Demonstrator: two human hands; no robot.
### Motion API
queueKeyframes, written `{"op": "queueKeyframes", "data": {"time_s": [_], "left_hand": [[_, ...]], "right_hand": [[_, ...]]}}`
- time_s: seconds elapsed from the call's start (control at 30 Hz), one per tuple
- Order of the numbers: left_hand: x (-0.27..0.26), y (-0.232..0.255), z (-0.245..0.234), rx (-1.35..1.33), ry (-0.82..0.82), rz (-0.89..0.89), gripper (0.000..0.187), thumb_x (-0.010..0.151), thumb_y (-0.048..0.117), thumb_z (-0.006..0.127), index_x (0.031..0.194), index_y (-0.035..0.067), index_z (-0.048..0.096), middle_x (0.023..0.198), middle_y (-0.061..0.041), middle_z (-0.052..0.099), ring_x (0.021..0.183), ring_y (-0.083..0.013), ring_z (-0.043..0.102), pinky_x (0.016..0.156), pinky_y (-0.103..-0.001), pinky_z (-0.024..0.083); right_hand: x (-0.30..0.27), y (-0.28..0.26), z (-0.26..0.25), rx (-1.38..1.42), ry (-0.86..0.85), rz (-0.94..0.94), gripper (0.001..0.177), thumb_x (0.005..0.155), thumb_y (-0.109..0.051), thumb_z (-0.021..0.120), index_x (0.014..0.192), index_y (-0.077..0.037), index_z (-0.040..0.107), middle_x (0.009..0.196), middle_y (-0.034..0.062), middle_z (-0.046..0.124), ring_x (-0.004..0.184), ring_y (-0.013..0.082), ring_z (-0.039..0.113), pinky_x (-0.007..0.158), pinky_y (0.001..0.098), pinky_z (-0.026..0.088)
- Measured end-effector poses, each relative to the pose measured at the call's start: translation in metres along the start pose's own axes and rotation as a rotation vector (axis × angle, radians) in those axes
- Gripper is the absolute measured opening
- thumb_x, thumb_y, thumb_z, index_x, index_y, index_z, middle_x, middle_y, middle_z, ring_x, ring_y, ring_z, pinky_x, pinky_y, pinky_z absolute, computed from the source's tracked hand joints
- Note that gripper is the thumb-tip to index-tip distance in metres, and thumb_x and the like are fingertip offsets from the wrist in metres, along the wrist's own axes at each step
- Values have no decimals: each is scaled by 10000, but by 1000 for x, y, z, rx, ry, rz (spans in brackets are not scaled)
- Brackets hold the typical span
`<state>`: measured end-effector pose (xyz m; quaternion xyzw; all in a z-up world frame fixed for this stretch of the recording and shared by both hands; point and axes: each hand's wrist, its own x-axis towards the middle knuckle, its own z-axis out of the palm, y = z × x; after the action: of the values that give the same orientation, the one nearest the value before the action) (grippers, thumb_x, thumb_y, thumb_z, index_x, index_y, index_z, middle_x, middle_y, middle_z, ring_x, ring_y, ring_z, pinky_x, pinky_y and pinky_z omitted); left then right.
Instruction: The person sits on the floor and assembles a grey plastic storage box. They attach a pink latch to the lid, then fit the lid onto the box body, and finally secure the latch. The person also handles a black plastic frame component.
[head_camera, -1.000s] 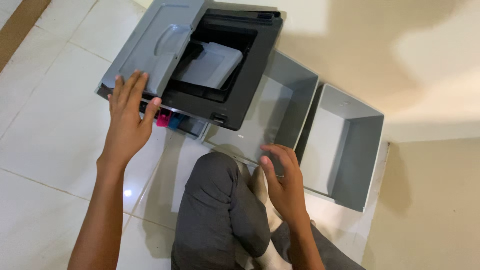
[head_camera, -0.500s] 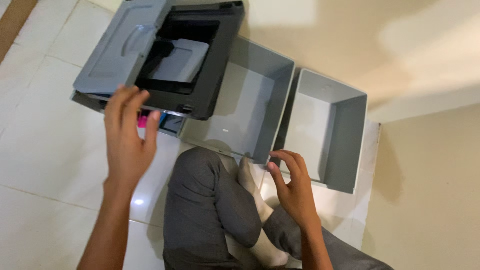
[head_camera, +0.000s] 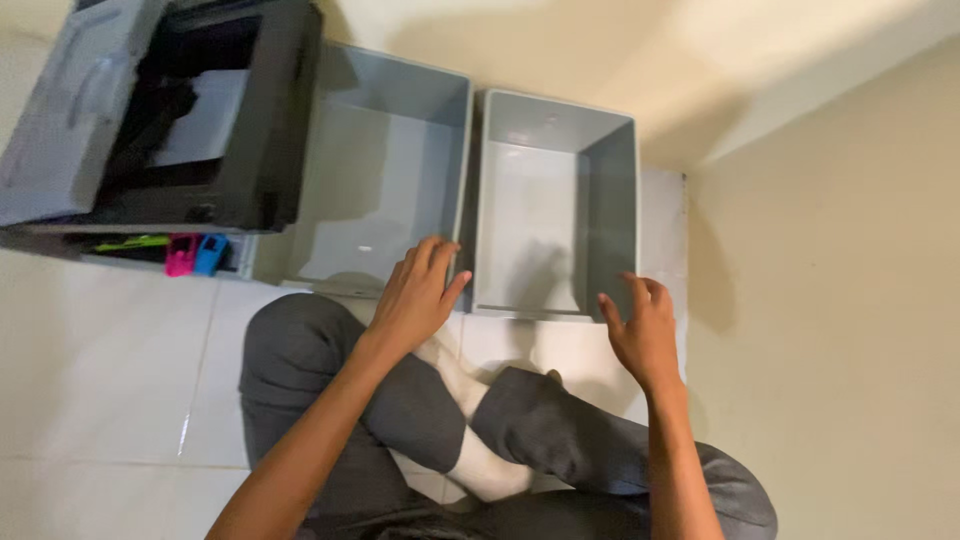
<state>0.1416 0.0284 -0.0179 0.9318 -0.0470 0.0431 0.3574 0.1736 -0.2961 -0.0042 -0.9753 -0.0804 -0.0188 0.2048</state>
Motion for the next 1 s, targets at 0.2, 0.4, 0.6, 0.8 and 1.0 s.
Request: {"op": "queueKeyframes", "data": {"time_s": [0.2,0.4,0.6,0.8,1.0], "left_hand": [[2,1,62,233,61,141,414,1000,315,609,1299,29,610,1486,-144,468,1458,-362,371,1149,-638,277],[-20,-2,100,474,78,142,444,1000,388,571,1364,139,619,1660,-90,297,1539,-246,220,1124,-806,65],[-20,5,119,584,26,158,422,1046,352,534,1377,100,600,1688,-86,233,1555,-221,247,1156,-800,39],[-10,30,133,523,-70,153,442,953,32,540,1393,-13,544,1685,-212,132,1512,-280,374,1227,-676,81],[0,56,140,385,-157,75,527,878,-109,519,1402,-47,524,1678,-250,89,1461,-296,402,1256,-616,110]], "right_hand": [[2,51,29,140,80,202,468,984,-208,658,1425,-91,556,1283,293,558,1129,455,594,966,493,496],[2,62,46,57,32,296,483,967,-105,591,1446,-81,531,1159,267,665,999,458,657,849,528,524],[0,64,28,9,-41,525,464,933,-117,595,1396,-148,595,1101,225,713,1015,422,679,883,528,524],[0,77,13,48,-45,687,481,917,-111,576,1390,-191,604,1110,206,719,1034,420,673,895,535,517],[0,94,19,79,77,636,523,905,-19,516,1404,-149,609,1176,242,687,1064,438,657,893,540,517]]}}
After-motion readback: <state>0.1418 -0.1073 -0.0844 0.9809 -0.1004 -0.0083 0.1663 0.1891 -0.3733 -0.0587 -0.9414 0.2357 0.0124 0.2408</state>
